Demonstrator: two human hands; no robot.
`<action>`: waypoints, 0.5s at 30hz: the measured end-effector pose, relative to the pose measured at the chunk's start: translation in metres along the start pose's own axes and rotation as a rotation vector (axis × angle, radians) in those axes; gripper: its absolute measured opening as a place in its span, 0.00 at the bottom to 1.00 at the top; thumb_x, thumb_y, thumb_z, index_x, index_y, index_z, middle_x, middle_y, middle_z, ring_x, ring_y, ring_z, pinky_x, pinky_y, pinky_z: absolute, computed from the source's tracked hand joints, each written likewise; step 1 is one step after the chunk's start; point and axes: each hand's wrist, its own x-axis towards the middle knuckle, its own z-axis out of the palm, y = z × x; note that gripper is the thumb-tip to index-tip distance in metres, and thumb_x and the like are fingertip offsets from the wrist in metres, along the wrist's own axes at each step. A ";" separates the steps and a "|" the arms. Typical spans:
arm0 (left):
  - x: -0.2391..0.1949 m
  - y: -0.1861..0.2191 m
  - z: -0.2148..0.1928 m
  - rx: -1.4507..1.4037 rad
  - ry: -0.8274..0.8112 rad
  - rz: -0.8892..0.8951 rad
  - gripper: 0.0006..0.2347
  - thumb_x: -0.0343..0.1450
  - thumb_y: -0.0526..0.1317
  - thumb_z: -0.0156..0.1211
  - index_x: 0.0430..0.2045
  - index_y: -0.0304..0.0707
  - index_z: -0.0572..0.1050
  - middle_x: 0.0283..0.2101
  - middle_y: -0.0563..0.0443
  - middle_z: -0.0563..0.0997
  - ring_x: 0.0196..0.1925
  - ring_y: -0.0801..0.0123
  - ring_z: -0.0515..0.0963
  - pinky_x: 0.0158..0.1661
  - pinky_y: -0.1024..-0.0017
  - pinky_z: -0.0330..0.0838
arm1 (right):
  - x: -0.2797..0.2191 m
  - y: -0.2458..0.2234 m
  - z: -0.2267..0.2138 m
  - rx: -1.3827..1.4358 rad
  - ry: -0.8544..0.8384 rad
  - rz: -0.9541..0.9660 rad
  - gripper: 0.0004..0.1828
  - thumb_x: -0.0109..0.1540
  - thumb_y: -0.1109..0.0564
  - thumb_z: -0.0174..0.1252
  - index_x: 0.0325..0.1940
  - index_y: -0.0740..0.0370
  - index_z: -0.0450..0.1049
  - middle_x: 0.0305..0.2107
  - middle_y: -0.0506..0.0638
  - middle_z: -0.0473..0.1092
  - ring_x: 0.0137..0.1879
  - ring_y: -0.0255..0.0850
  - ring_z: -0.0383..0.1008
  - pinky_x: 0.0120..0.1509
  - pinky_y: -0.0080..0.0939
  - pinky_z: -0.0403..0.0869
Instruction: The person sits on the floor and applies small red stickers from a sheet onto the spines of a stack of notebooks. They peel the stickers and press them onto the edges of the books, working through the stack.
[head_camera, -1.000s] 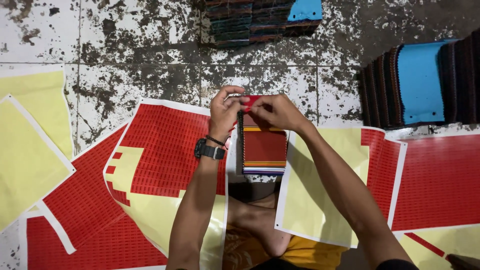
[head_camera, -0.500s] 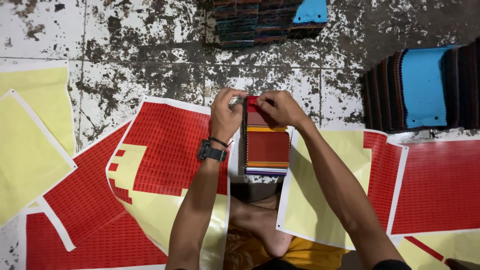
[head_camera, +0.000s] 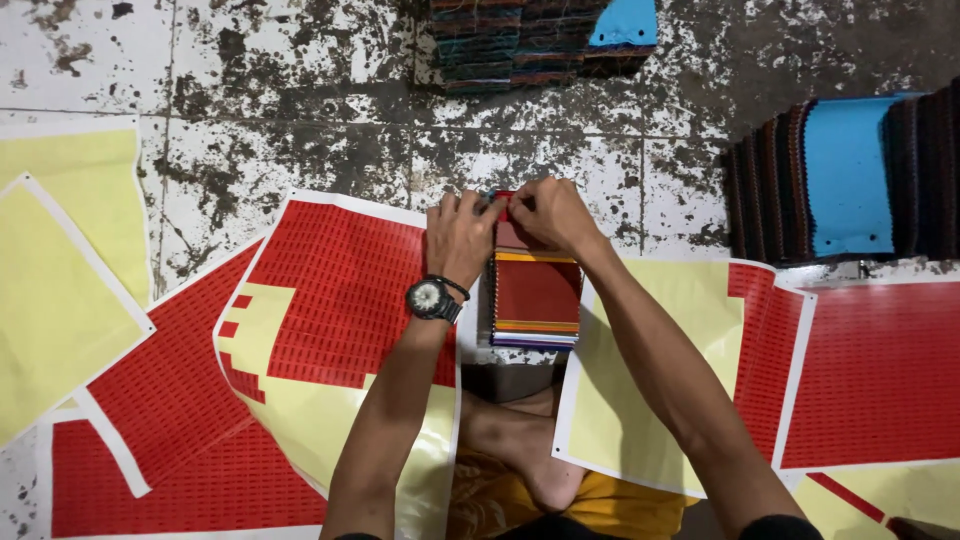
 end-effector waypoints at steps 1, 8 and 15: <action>0.000 0.002 0.001 0.004 -0.001 -0.001 0.13 0.70 0.36 0.53 0.44 0.59 0.80 0.38 0.55 0.71 0.40 0.58 0.73 0.38 0.59 0.70 | 0.001 0.000 0.002 0.003 -0.001 -0.003 0.11 0.61 0.55 0.62 0.43 0.61 0.84 0.35 0.61 0.80 0.44 0.60 0.81 0.45 0.55 0.79; 0.003 0.009 -0.001 0.029 -0.059 -0.030 0.12 0.69 0.35 0.56 0.43 0.57 0.80 0.39 0.54 0.71 0.43 0.58 0.73 0.42 0.57 0.70 | 0.015 0.033 0.010 -0.436 0.235 -0.201 0.16 0.54 0.58 0.69 0.47 0.51 0.82 0.39 0.54 0.74 0.48 0.56 0.77 0.48 0.55 0.78; 0.004 0.009 -0.027 -0.678 0.069 -0.457 0.15 0.64 0.31 0.53 0.38 0.57 0.80 0.38 0.55 0.76 0.43 0.55 0.79 0.43 0.59 0.76 | 0.003 0.040 0.012 -0.591 0.548 -0.555 0.06 0.57 0.52 0.70 0.29 0.51 0.80 0.31 0.44 0.73 0.41 0.41 0.74 0.43 0.40 0.74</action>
